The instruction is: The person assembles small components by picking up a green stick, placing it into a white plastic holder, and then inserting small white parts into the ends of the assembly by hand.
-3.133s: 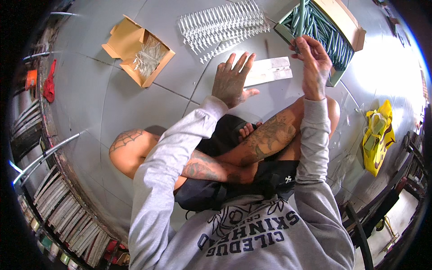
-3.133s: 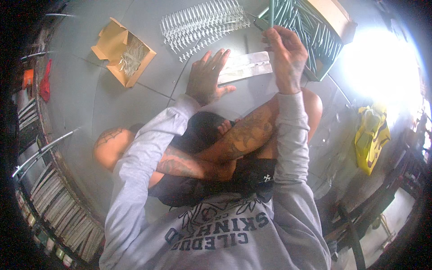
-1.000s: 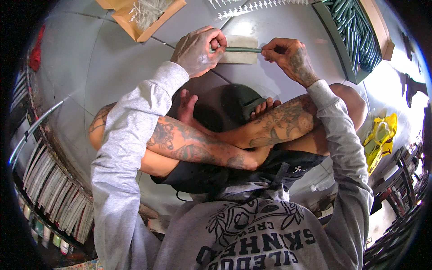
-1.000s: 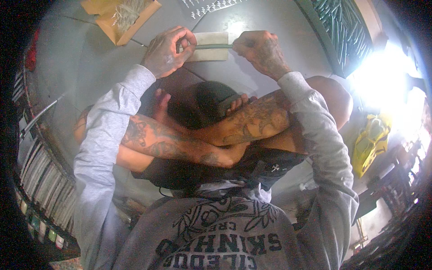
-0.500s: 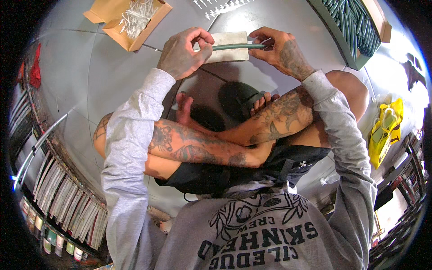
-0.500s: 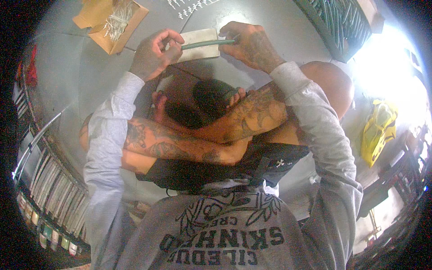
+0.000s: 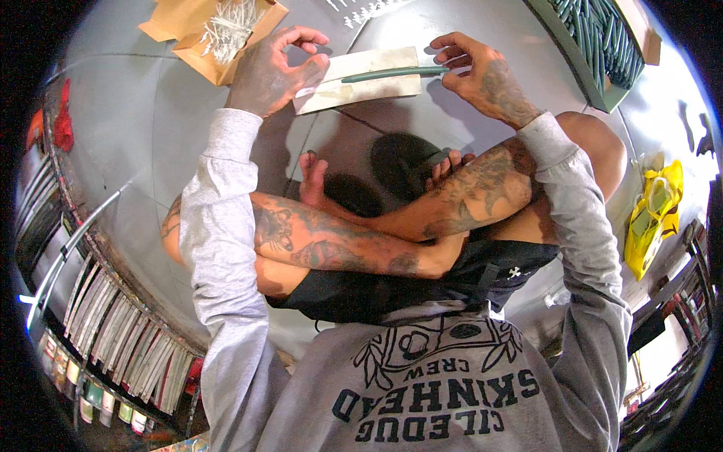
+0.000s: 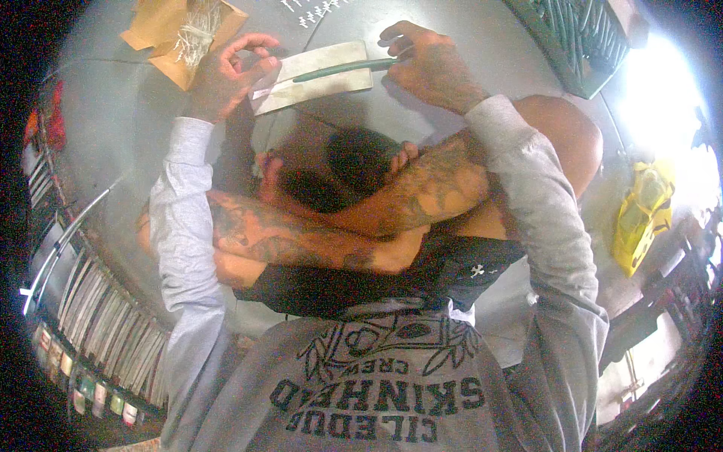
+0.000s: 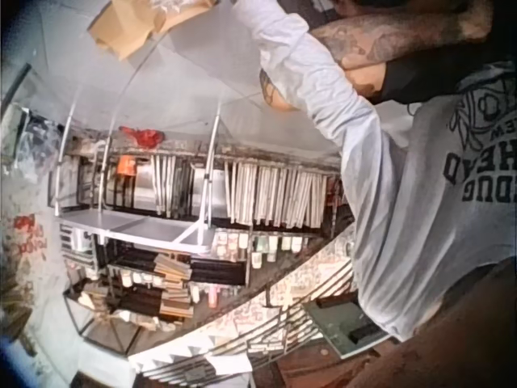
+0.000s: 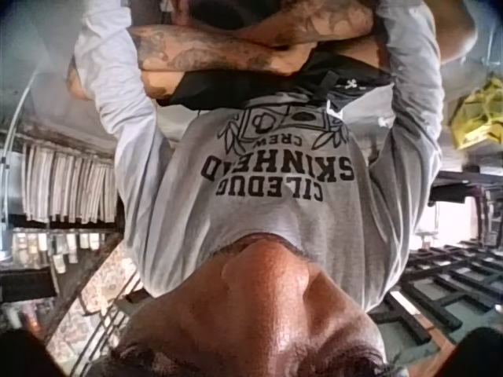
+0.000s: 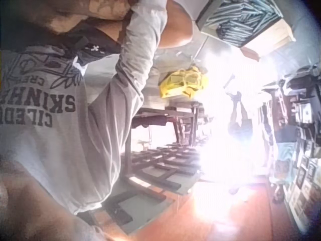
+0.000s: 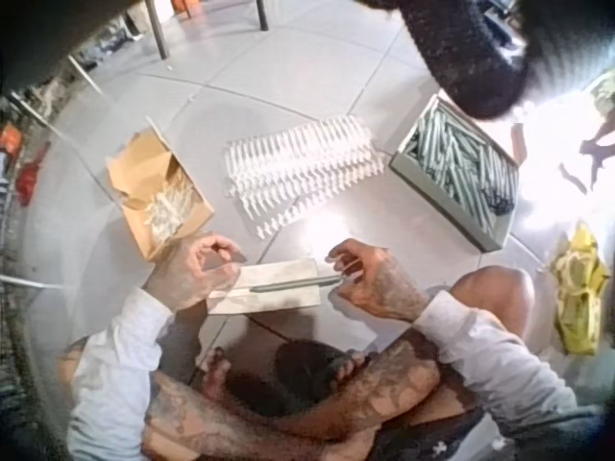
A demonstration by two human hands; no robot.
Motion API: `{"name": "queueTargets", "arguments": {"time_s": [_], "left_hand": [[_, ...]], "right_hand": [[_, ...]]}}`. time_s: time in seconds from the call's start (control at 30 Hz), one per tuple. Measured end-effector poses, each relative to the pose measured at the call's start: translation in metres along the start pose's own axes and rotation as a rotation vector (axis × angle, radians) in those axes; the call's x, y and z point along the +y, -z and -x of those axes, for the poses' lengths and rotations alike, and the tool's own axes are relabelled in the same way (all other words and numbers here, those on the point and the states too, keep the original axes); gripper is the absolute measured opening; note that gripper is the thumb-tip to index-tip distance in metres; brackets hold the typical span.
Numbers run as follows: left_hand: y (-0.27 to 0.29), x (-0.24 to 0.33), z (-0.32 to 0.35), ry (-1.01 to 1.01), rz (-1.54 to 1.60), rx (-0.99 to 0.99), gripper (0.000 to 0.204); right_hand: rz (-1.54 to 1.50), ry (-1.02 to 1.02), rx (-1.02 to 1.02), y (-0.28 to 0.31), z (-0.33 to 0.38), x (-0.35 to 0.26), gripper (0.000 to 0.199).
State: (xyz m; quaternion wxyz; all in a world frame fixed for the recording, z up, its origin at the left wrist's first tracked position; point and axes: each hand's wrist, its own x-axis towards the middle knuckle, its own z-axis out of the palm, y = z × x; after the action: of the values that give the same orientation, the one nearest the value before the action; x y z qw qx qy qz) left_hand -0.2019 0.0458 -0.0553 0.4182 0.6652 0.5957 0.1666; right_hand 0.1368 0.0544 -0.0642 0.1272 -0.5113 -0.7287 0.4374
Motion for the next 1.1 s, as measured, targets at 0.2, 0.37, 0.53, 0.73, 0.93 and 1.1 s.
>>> {"name": "queueTargets", "arguments": {"time_s": [0.2, 0.37, 0.53, 0.73, 0.93, 1.1], "left_hand": [[0.001, -0.003, 0.000, 0.067, -0.158, 0.015, 0.052], [-0.021, 0.008, 0.000, 0.058, -0.153, 0.011, 0.050], [-0.024, 0.013, 0.001, 0.085, -0.122, -0.046, 0.043], [-0.023, 0.019, 0.001, 0.048, -0.142, -0.053, 0.042], [-0.027, 0.033, 0.004, -0.039, -0.418, -0.059, 0.039], [-0.030, 0.042, 0.002, 0.003, -0.476, -0.047, 0.035]], "right_hand": [[0.068, 0.020, 0.003, -0.001, -0.004, -0.007, 0.029], [0.121, 0.060, -0.009, -0.007, -0.005, -0.004, 0.031], [0.090, 0.117, -0.028, -0.013, -0.008, 0.005, 0.030], [-0.072, -0.068, -0.139, -0.007, -0.014, 0.003, 0.021], [-0.145, -0.053, -0.207, -0.007, -0.015, 0.002, 0.021], [-0.222, -0.140, -0.150, -0.006, -0.011, -0.004, 0.024]]}}
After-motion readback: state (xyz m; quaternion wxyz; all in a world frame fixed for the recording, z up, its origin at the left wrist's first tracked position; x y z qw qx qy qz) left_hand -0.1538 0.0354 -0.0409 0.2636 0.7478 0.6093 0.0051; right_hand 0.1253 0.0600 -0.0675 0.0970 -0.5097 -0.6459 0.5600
